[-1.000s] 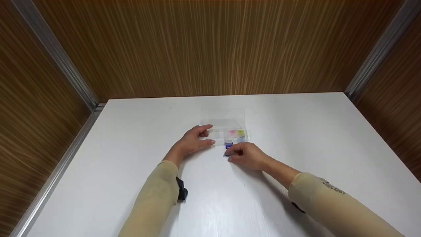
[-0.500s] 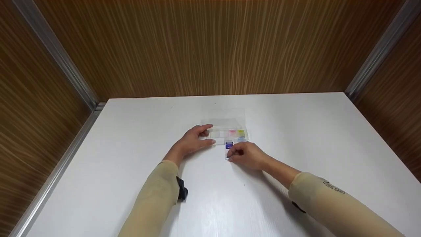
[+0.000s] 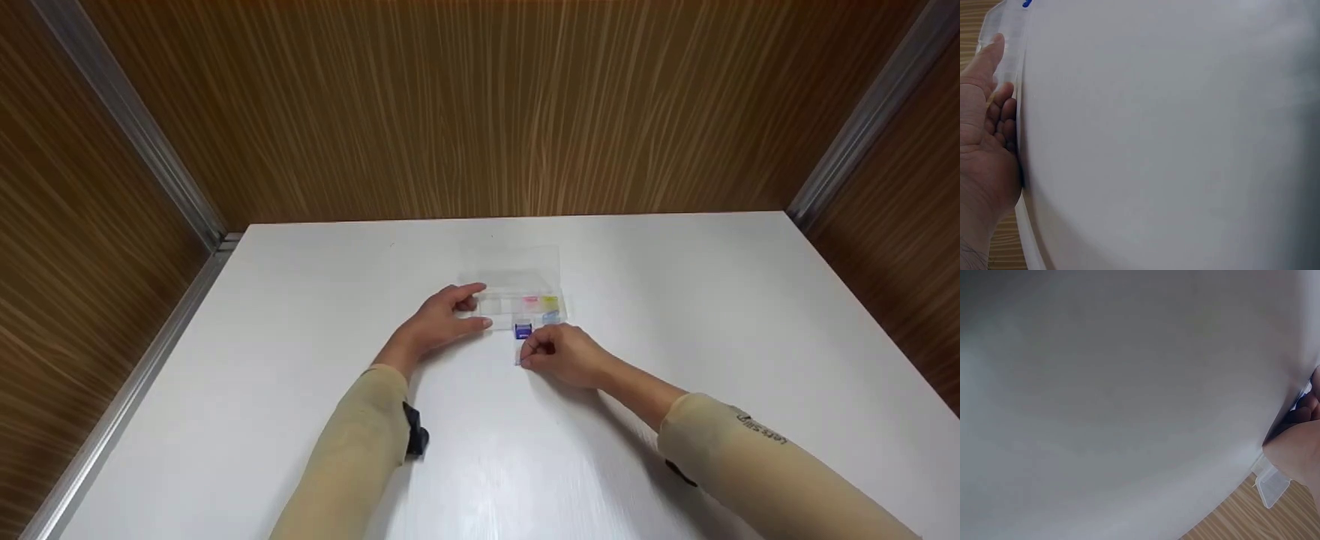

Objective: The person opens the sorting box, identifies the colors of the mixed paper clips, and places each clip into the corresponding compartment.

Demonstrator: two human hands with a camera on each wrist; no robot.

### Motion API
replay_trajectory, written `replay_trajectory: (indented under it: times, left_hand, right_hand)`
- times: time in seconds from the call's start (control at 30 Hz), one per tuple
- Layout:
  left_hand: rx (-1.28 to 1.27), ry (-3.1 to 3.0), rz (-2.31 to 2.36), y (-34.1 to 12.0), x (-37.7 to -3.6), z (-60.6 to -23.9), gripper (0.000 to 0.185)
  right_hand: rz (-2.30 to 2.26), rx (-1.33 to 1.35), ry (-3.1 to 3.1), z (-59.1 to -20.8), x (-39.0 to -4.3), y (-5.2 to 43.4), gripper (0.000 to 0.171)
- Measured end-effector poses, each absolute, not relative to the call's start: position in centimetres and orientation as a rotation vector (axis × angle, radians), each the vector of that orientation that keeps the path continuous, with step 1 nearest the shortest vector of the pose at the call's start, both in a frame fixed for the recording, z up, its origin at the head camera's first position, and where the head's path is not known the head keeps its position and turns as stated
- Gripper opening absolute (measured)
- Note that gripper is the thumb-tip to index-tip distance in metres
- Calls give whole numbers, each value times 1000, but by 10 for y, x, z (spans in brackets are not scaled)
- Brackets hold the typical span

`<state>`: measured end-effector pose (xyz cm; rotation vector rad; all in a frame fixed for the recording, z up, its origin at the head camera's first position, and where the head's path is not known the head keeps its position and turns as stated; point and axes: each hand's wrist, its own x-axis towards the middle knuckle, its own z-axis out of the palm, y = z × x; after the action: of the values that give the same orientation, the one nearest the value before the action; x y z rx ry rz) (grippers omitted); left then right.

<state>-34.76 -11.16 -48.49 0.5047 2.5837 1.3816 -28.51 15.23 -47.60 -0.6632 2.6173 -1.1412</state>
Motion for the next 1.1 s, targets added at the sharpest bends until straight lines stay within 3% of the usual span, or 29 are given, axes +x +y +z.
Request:
replay_trajectory:
  times: [0.67, 1.1]
  left_hand:
    - [454, 2593, 1338, -113, -347, -485, 68]
    - [492, 2581, 1353, -111, -349, -483, 67]
  right_hand:
    - [-1248, -580, 2558, -475, -289, 155, 13]
    - [-1417, -521, 2602, -455, -295, 164, 6]
